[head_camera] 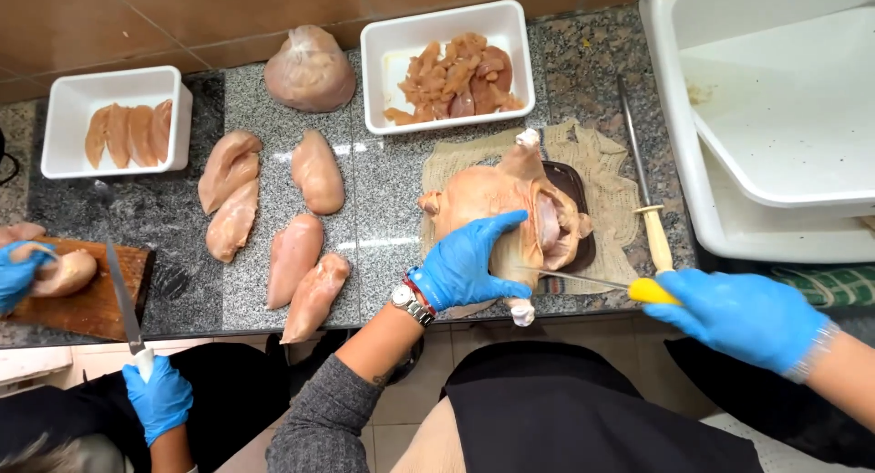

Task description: Prepping and deboning raw chicken parts in a commercial kitchen.

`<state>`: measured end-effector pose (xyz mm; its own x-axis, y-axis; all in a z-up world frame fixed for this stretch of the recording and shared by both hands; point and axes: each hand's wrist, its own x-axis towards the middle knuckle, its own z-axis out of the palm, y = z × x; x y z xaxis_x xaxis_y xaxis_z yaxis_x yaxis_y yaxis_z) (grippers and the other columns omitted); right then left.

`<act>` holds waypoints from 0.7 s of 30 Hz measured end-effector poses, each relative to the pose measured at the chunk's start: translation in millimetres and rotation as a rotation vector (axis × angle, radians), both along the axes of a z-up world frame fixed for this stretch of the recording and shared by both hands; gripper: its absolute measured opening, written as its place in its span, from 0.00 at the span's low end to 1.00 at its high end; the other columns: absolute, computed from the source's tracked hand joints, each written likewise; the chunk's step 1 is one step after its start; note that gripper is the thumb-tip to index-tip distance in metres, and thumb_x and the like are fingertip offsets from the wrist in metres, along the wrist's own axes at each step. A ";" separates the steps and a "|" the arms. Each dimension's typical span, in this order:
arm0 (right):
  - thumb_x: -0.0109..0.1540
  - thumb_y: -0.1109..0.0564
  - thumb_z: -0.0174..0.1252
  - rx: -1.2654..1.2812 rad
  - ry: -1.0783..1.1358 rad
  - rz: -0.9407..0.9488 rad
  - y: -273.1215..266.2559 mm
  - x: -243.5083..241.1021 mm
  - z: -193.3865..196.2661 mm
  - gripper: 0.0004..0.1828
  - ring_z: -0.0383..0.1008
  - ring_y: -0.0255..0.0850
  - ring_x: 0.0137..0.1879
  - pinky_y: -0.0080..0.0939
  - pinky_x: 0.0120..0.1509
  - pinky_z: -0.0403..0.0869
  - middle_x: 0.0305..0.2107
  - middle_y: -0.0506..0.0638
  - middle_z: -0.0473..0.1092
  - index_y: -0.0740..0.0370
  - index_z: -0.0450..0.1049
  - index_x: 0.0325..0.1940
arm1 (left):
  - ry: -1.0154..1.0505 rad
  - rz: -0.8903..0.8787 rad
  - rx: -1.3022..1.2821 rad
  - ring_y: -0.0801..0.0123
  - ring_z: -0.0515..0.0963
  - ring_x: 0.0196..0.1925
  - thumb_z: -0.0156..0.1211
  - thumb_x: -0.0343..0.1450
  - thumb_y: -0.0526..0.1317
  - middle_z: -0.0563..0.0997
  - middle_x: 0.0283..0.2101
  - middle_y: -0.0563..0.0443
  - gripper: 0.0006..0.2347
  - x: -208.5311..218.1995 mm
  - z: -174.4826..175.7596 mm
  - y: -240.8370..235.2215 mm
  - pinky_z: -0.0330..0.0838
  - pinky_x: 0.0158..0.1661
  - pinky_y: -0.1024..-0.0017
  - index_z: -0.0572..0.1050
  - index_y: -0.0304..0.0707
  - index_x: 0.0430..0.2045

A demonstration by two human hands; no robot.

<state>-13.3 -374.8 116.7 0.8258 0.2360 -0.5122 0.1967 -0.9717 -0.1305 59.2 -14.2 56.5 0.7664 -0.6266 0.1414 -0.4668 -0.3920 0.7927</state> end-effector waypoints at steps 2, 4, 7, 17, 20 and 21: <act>0.62 0.29 0.47 -0.025 0.140 0.106 39.2 18.7 11.4 0.25 0.81 0.51 0.39 0.53 0.43 0.80 0.37 0.51 0.77 0.45 0.71 0.50 | 0.026 -0.017 0.104 0.48 0.77 0.63 0.77 0.58 0.57 0.77 0.60 0.36 0.43 1.4 7.3 -2.3 0.71 0.62 0.61 0.66 0.34 0.65; 0.63 0.30 0.46 0.009 0.103 0.178 74.4 35.0 -4.8 0.25 0.81 0.53 0.38 0.55 0.43 0.79 0.37 0.52 0.77 0.47 0.72 0.50 | 0.031 -0.034 0.114 0.48 0.77 0.62 0.77 0.56 0.56 0.77 0.60 0.36 0.44 1.2 19.1 -6.6 0.71 0.61 0.61 0.66 0.34 0.65; 0.64 0.33 0.47 0.041 0.065 0.281 100.2 58.4 -25.1 0.22 0.80 0.55 0.38 0.58 0.43 0.78 0.37 0.53 0.77 0.49 0.72 0.49 | -0.029 -0.046 0.117 0.46 0.76 0.62 0.79 0.53 0.56 0.76 0.60 0.35 0.45 -4.2 25.4 -8.6 0.70 0.60 0.60 0.65 0.32 0.63; 0.62 0.28 0.45 -0.395 0.182 0.081 -3.8 55.6 62.8 0.25 0.83 0.47 0.43 0.51 0.50 0.81 0.41 0.46 0.78 0.39 0.70 0.55 | -0.313 0.029 -0.055 0.56 0.80 0.49 0.64 0.75 0.40 0.81 0.46 0.48 0.12 53.0 -24.7 18.6 0.75 0.52 0.64 0.77 0.50 0.53; 0.62 0.29 0.45 -0.355 -0.006 0.074 -31.9 41.0 38.3 0.26 0.83 0.44 0.37 0.48 0.43 0.81 0.37 0.47 0.77 0.41 0.70 0.55 | -0.329 0.007 0.234 0.57 0.78 0.43 0.63 0.70 0.35 0.79 0.35 0.49 0.11 120.8 -27.3 14.7 0.74 0.48 0.62 0.84 0.59 0.42; 0.62 0.29 0.45 -0.354 -0.012 0.066 -32.3 36.6 30.3 0.26 0.83 0.44 0.37 0.48 0.43 0.81 0.37 0.47 0.77 0.41 0.70 0.55 | -0.337 0.001 0.235 0.57 0.78 0.43 0.63 0.70 0.35 0.79 0.35 0.49 0.11 129.0 -29.8 9.0 0.74 0.48 0.62 0.84 0.59 0.42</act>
